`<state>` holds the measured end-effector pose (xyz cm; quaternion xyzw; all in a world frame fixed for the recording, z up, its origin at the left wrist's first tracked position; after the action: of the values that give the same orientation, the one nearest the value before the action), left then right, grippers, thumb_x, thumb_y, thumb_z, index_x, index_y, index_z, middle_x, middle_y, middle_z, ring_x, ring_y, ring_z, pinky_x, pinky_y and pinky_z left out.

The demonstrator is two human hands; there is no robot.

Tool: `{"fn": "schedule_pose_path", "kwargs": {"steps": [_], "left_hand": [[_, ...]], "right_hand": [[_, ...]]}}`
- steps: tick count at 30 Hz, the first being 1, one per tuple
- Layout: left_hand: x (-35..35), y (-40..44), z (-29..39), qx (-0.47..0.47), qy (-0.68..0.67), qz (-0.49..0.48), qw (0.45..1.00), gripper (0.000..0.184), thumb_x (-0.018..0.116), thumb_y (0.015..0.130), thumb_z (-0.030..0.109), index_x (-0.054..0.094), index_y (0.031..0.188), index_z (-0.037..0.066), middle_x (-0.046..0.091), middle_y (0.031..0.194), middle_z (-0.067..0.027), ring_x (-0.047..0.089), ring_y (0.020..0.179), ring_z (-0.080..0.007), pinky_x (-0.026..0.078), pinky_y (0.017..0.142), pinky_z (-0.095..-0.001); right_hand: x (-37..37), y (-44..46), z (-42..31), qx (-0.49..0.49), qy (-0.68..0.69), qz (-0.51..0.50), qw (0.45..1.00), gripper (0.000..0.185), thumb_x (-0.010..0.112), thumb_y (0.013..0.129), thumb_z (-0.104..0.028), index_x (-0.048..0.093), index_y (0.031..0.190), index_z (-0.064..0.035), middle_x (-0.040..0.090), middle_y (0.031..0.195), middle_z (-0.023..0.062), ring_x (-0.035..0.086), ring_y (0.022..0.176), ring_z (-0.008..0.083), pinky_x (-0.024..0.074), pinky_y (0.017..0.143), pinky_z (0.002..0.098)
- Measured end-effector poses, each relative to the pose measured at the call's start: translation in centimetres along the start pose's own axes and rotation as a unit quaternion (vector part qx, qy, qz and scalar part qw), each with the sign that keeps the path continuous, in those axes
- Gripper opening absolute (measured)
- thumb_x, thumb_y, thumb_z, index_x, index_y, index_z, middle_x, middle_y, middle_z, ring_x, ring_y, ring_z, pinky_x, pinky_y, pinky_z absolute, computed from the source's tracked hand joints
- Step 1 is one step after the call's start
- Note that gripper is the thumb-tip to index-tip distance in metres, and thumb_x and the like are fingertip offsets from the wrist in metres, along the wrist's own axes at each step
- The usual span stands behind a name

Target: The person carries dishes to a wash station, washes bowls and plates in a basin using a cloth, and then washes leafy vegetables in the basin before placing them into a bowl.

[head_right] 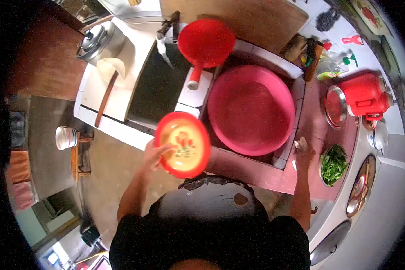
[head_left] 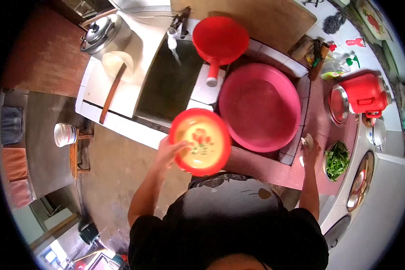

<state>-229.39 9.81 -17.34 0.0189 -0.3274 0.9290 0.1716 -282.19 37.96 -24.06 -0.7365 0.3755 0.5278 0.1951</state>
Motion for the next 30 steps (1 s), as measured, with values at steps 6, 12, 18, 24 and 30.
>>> {"fn": "schedule_pose_path", "kwargs": {"steps": [6,12,18,24,30], "left_hand": [[14.9,7.9,-2.1,-0.039,0.066,-0.008,0.997,0.037,0.064,0.074,0.003,0.055,0.108,-0.004,0.065,0.093,-0.0134,0.064,0.079,-0.0187,0.052,0.068,-0.0305],[18.9,18.2,-6.3,0.268,0.3,0.129,0.906,0.047,0.059,0.074,0.009,0.047,0.117,-0.003,0.063,0.098,-0.0238,0.061,0.094,-0.037,0.048,0.08,-0.0405],[20.8,21.4,-12.4,0.12,0.392,0.182,0.894,0.051,0.057,0.077,0.012,0.041,0.123,-0.005,0.061,0.097,-0.0286,0.057,0.094,-0.044,0.047,0.082,-0.0452],[21.2,23.5,-18.4,-0.017,0.175,-0.02,0.984,0.049,0.054,0.083,0.011,0.037,0.126,-0.002,0.058,0.109,-0.0229,0.06,0.095,-0.0336,0.051,0.078,-0.0413],[26.3,17.6,-13.1,-0.12,-0.091,-0.145,0.978,0.046,0.053,0.083,-0.003,0.042,0.126,0.006,0.058,0.111,-0.0128,0.06,0.097,-0.027,0.056,0.074,-0.0393]], "right_hand": [[-2.7,1.6,-2.8,0.184,0.428,-0.117,0.877,0.028,0.063,0.084,-0.013,0.052,0.109,-0.0049,0.056,0.08,0.0013,0.054,0.069,0.0095,0.0463,0.054,0.0242],[1.7,6.9,-8.4,0.086,0.453,-0.169,0.871,0.042,0.071,0.075,-0.011,0.051,0.111,-0.0026,0.058,0.102,0.0082,0.056,0.089,0.0173,0.0486,0.077,0.0312],[11.8,11.5,-14.3,-0.101,0.097,-0.029,0.99,0.042,0.065,0.074,-0.016,0.053,0.113,-0.0053,0.053,0.11,0.019,0.049,0.103,0.0381,0.0395,0.086,0.0489],[22.4,8.0,-13.9,-0.284,-0.116,-0.277,0.911,0.056,0.063,0.077,-0.026,0.046,0.129,-0.0121,0.048,0.125,0.0172,0.042,0.116,0.0363,0.0331,0.092,0.0573],[22.6,8.6,-18.9,-0.181,-0.038,-0.405,0.895,0.05,0.06,0.079,-0.028,0.05,0.124,-0.0094,0.052,0.121,0.0154,0.046,0.114,0.0334,0.0349,0.095,0.0484]]}}
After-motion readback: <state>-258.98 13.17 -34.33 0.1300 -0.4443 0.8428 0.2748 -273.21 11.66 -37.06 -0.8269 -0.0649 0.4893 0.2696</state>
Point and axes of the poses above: each hand's wrist, its own y-axis towards the middle knuckle, its own x-axis out of the palm, z = x × y, the point moved 4 cm from there along y, towards the middle knuckle
